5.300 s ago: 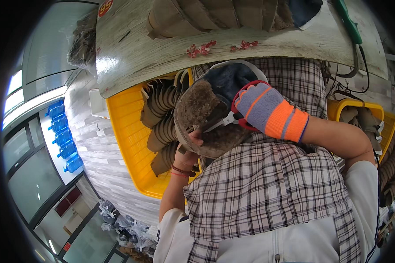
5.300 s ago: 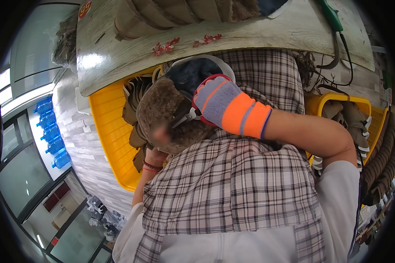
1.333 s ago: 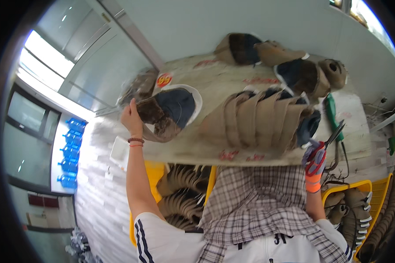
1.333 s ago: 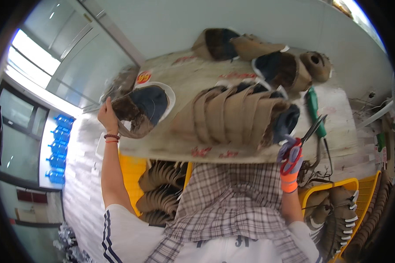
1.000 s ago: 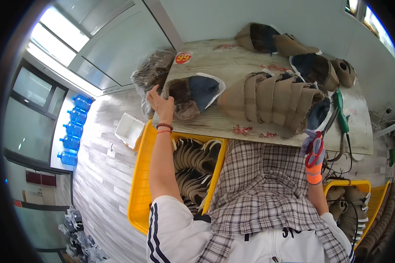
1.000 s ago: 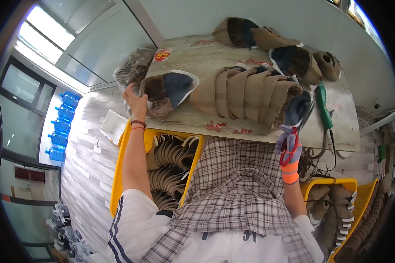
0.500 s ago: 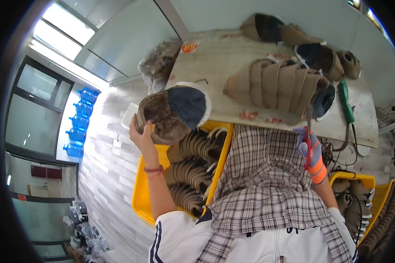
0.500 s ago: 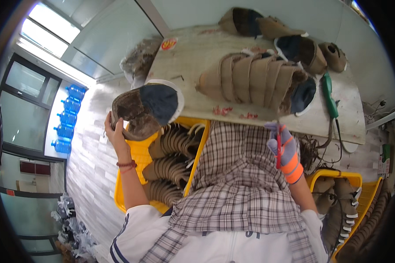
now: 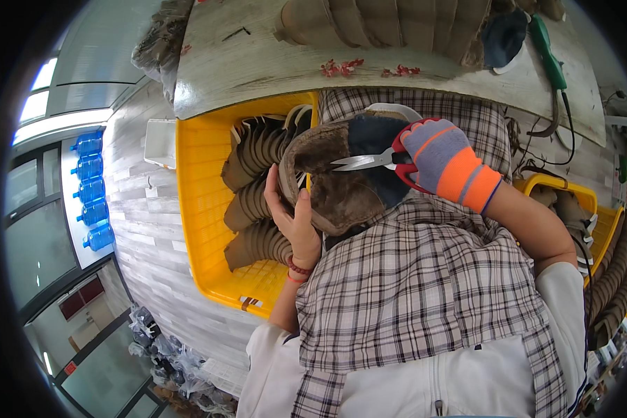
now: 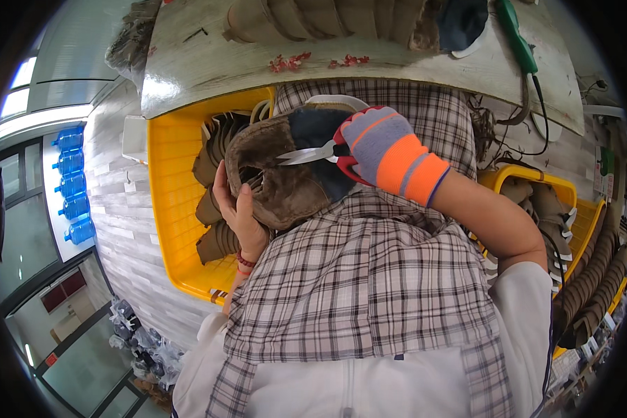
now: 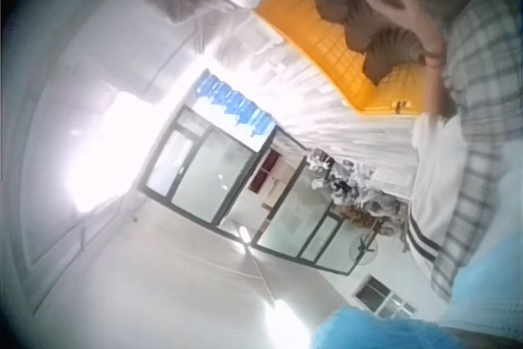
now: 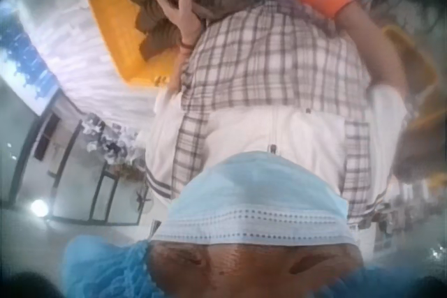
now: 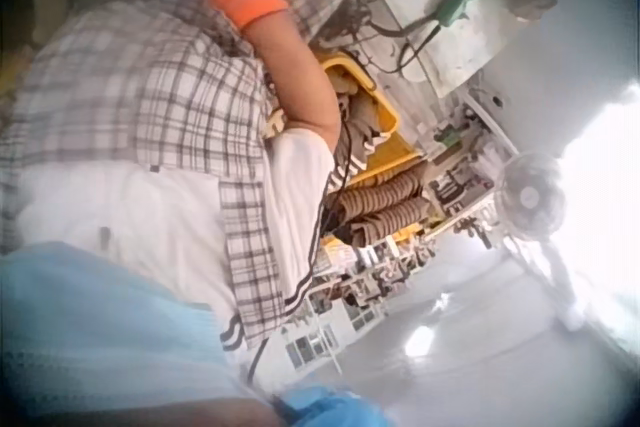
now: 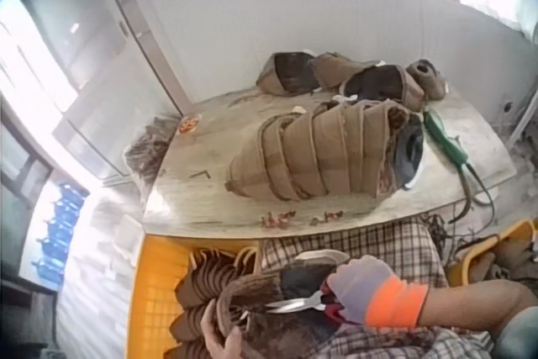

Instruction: The person trims the fuzzy lining of shoe uppers using scissors and then uses a green electric tool to smooth or clean the interior. The person handles multiple shoe uppers one at a time, placing trimmed pieces into a yellow bin.

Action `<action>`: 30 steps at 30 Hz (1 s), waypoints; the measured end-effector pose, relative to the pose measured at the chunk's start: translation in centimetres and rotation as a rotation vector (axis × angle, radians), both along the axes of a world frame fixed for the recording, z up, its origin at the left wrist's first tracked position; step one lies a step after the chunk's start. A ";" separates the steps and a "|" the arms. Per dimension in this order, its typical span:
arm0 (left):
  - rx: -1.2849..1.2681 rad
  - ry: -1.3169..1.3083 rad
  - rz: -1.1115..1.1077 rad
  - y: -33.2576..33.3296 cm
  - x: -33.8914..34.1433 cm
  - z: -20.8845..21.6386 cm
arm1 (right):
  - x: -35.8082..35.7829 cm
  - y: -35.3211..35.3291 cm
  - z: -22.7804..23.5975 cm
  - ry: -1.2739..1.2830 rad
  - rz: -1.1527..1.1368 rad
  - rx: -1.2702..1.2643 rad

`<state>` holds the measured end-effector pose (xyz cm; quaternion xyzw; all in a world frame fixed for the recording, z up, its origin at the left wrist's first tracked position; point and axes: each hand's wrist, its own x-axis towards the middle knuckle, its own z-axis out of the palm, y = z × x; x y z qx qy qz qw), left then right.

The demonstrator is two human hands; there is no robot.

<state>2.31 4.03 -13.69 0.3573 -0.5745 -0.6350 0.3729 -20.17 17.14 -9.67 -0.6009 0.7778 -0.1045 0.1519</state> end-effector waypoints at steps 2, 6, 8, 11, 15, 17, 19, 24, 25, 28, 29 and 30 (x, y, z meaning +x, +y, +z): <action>-0.087 -0.045 -0.015 0.3 0.3 -0.1 | 0.4 -0.2 0.1 0.034 0.022 -0.004; -0.171 -0.069 -0.031 0.6 0.5 0.4 | 1.2 -0.8 0.4 0.073 0.063 0.017; -0.231 -0.109 -0.047 0.4 0.8 0.1 | 1.5 -0.8 0.2 0.079 0.063 0.075; -0.265 -0.149 -0.058 0.5 1.1 -0.1 | 1.7 -0.8 -0.2 0.072 0.063 0.107; -0.275 -0.128 -0.065 0.7 1.6 -0.6 | 2.2 -0.8 -0.5 0.070 0.084 -0.022; -0.269 -0.120 -0.076 0.5 1.6 -0.8 | 2.6 -1.5 -0.3 0.019 0.071 0.082; -0.253 -0.114 -0.083 0.5 1.6 -0.9 | 3.0 -2.4 -0.3 -0.009 0.056 0.185; -0.123 -0.079 -0.069 0.7 0.7 -0.1 | 3.8 -3.7 -1.3 0.062 0.052 0.270; -0.112 -0.067 -0.066 0.7 0.7 -0.2 | 3.9 -3.9 -1.6 0.084 0.064 0.272; -0.116 -0.107 -0.050 0.8 0.4 0.2 | 4.2 -4.2 -1.5 0.121 0.085 0.252; -0.111 -0.101 -0.051 0.8 0.3 0.2 | 4.3 -4.3 -1.7 0.136 0.088 0.223; -0.106 -0.095 -0.052 0.7 0.2 0.2 | 4.5 -4.5 -2.1 0.152 0.090 0.193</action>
